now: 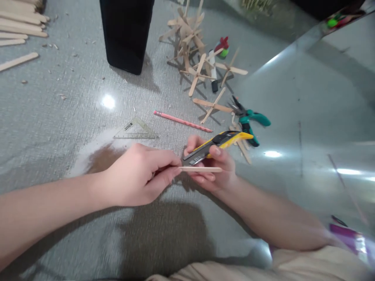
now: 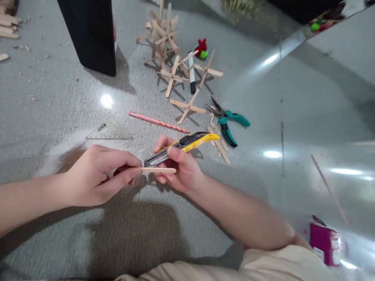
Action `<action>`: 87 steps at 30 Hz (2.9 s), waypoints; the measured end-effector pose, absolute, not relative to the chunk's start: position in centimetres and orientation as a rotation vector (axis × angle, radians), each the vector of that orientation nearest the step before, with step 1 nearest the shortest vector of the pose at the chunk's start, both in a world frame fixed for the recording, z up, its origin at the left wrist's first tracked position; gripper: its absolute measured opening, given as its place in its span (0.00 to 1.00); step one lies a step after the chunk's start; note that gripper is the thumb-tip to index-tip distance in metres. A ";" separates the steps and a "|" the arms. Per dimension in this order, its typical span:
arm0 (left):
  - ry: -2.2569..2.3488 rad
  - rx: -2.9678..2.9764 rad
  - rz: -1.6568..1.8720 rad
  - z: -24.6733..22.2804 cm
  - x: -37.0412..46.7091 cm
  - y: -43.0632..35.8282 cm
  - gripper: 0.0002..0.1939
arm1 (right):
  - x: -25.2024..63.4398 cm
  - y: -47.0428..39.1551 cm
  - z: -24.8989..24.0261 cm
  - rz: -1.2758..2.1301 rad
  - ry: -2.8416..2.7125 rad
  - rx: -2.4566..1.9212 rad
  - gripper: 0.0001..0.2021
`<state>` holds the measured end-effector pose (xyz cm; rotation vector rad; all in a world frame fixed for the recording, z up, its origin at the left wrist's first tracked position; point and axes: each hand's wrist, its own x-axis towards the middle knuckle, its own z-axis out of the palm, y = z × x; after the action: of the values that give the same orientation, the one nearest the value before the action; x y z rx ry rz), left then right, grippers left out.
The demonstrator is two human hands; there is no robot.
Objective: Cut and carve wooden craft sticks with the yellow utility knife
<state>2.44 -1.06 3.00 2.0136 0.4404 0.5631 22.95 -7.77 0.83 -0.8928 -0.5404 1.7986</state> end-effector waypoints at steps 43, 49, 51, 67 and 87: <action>0.587 1.685 0.500 4.7 1.6 -1.7 0.10 | 23.3 -7.6 0.0 1.528 -0.595 -1.028 0.11; 0.404 2.121 0.718 3.3 1.1 -0.9 0.08 | 23.5 -7.2 0.7 1.200 -0.787 -1.022 0.04; 0.396 2.115 0.710 3.1 1.0 -0.7 0.07 | 23.4 -7.4 0.9 1.085 -0.863 -0.992 0.04; 0.505 2.141 0.517 2.9 1.1 0.0 0.07 | 23.9 -9.8 3.0 1.044 -1.341 -1.076 0.11; 0.532 2.396 0.424 1.1 1.5 1.1 0.13 | 23.8 -8.2 1.2 0.641 -1.979 -1.106 0.13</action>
<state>1.49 1.14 1.09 2.3958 0.5325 0.4242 23.82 -8.24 1.18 -1.1062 -1.9795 0.6406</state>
